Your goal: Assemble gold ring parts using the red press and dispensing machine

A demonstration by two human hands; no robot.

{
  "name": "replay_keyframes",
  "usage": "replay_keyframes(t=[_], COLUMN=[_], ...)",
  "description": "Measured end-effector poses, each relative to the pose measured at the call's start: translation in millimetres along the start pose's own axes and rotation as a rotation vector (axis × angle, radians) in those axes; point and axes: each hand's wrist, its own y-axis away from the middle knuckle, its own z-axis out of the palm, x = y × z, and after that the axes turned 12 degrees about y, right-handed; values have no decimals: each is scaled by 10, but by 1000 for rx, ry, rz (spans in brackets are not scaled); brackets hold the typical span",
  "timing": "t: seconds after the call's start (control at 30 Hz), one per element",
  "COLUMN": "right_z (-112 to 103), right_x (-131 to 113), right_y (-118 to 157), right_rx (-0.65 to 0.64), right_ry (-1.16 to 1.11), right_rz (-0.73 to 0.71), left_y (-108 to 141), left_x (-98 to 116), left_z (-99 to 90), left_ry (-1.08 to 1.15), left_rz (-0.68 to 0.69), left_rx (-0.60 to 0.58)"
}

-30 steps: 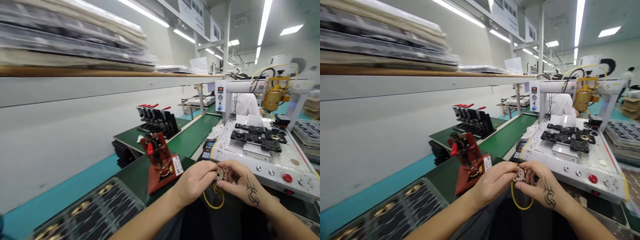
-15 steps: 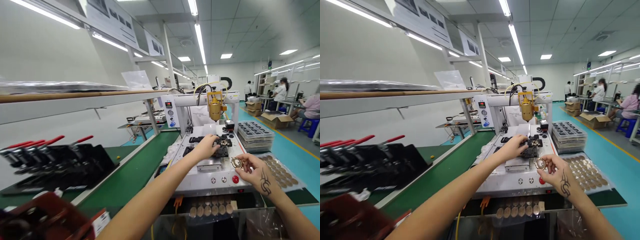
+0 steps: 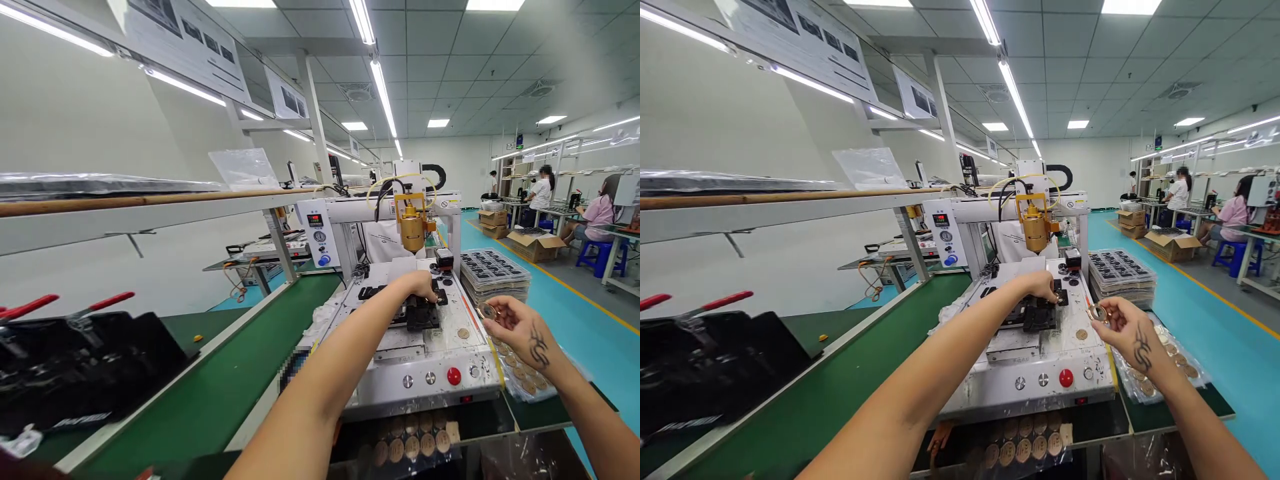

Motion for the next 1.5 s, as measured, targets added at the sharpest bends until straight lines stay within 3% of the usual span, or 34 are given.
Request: replay_keyframes(t=[0.1, 0.2, 0.33, 0.47, 0.6, 0.7, 0.83, 0.93, 1.03, 1.1, 1.23, 1.37, 1.43, 1.5], right_z=[314, 602, 867, 1013, 1049, 1038, 1057, 1089, 1048, 942, 640, 534, 549, 550], right_x=[46, 131, 204, 230, 248, 252, 234, 178, 96, 67, 163, 394, 449, 429], right_y=[-399, -767, -1167, -1476, -1637, -1649, -1624, -1617, -1507, -1277, -369, 554, 727, 665], right_rx=[-44, -74, -221, -436, -591, -633, -566, -478, -365, -253, -18, 95, 87, 41], right_ry=[-47, -52, 3, 94, 182, 245, 340, 408, 437, 436, 433, 433, 434, 438], right_rz=[-29, -58, -131, -210, -285, -350, -402, -391, -360, -335, -268, -164, -104, -81], left_y=[70, 262, 675, 1199, 1789, 2231, 2695, 2857, 2901, 2944, 3190, 3450, 3498, 3493], left_x=[40, 29, -32, -98, -174, -243, -298, -243, -116, -48, -99, -316, -386, -404], left_z=[44, -34, -272, -377, -288, -172, -17, 82, 181, 266, 519, 848, 989, 1099], left_ry=[37, 120, 274, 396, 484, 521, 558, 592, 632, 649, 614, 672, 752, 855], left_rz=[16, 57, 134, 184, 231, 257, 267, 274, 258, 246, 203, 82, 38, 23], left_rx=[51, 155, 335, 405, 441, 472, 488, 511, 517, 543, 624, 679, 701, 707])
